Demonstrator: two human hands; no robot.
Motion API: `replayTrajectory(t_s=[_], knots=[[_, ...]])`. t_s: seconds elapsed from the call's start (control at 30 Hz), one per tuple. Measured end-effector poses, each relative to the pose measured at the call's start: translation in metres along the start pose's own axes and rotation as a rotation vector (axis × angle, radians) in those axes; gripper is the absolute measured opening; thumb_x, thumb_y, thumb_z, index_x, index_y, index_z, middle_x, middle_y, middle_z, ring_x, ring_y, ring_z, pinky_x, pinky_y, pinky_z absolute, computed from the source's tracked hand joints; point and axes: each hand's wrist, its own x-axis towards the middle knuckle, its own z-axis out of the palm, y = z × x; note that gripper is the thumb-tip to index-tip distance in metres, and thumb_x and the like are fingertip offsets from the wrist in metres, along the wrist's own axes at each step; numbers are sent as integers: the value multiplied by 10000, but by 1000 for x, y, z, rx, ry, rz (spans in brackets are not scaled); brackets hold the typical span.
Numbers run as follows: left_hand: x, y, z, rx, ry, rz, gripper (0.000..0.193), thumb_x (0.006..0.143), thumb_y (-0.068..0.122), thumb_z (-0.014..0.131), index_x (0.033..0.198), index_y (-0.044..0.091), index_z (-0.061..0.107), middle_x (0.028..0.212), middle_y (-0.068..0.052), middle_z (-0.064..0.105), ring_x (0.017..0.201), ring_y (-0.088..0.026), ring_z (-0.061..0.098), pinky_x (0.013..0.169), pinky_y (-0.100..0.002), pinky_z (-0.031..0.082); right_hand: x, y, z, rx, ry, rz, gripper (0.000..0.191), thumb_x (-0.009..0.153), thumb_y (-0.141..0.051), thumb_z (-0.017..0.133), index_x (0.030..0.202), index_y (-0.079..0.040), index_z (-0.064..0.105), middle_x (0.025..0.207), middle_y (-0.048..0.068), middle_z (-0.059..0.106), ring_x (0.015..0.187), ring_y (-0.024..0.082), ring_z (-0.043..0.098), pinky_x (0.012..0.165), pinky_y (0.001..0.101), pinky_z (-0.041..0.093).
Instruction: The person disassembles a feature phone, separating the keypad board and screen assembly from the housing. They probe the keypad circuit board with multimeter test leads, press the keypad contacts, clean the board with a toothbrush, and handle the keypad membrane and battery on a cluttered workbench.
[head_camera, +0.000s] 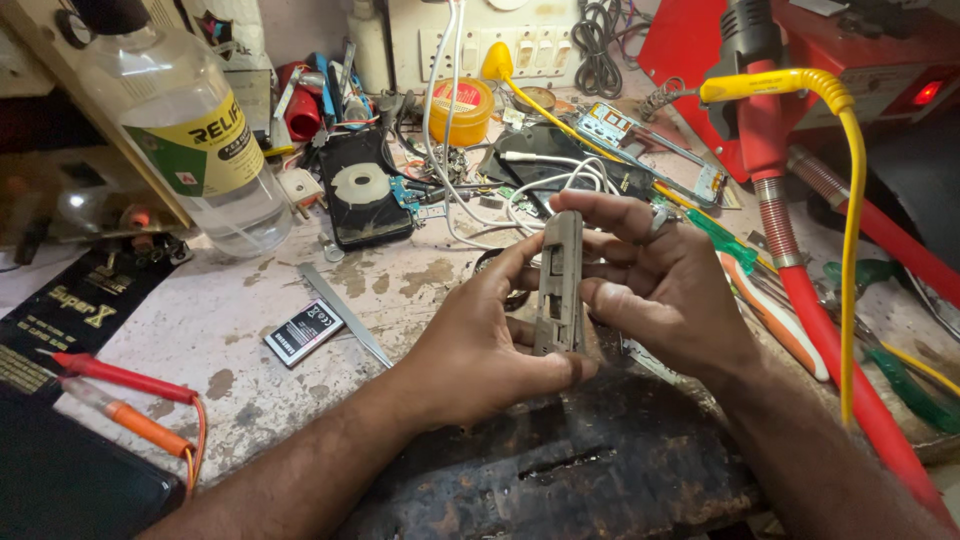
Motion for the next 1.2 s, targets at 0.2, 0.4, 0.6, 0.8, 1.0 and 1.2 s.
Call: replayTrajectory(t_s=[0.2, 0.4, 0.6, 0.8, 1.0, 1.2], knots=[[1, -2, 2, -63, 3, 25, 1036, 712, 123, 829, 1598, 13, 304, 1272, -147, 615, 1085, -207, 709, 867, -317, 635, 1, 0, 3, -89, 58, -10, 629, 864, 78, 552, 1484, 41, 453, 1283, 193, 692, 1179, 245, 711, 1047, 393, 583], [0, 0, 2, -74, -6, -35, 1011, 694, 141, 831, 1571, 16, 344, 1257, -125, 612, 1069, -204, 726, 845, -318, 660, 3, 7, 1, -186, 167, -56, 463, 871, 77, 575, 1333, 53, 603, 1156, 158, 749, 1050, 176, 745, 941, 316, 628], [-2, 3, 1, -93, -79, 30, 979, 761, 115, 800, 1611, 13, 326, 1273, -108, 673, 1131, -163, 705, 946, -303, 612, 12, 20, -7, -474, 357, -195, 290, 946, 48, 577, 1156, 24, 776, 980, 98, 808, 813, 93, 726, 689, 250, 582], [-1, 4, -3, -155, -99, -10, 940, 832, 33, 676, 1645, 48, 206, 1360, -100, 595, 1103, -159, 682, 913, -300, 603, 16, 13, 3, -23, 364, 76, 350, 1012, -143, 625, 1319, 17, 677, 1180, 84, 776, 921, 67, 704, 799, 238, 601], [-2, 0, 1, -223, -109, -24, 970, 855, 32, 679, 1643, 76, 115, 1408, -74, 539, 1086, -133, 663, 895, -284, 590, 0, -2, 0, 33, 82, 120, 614, 910, -65, 705, 1483, 1, 495, 1313, 111, 671, 1178, 114, 667, 997, 291, 572], [-2, 5, 0, -25, -102, -114, 983, 842, 99, 710, 1655, 88, 158, 1240, -141, 704, 1001, -141, 700, 826, -283, 597, 0, 1, -10, 34, 158, 280, 639, 863, -59, 726, 1471, -12, 536, 1249, 107, 694, 1036, 139, 687, 898, 304, 573]])
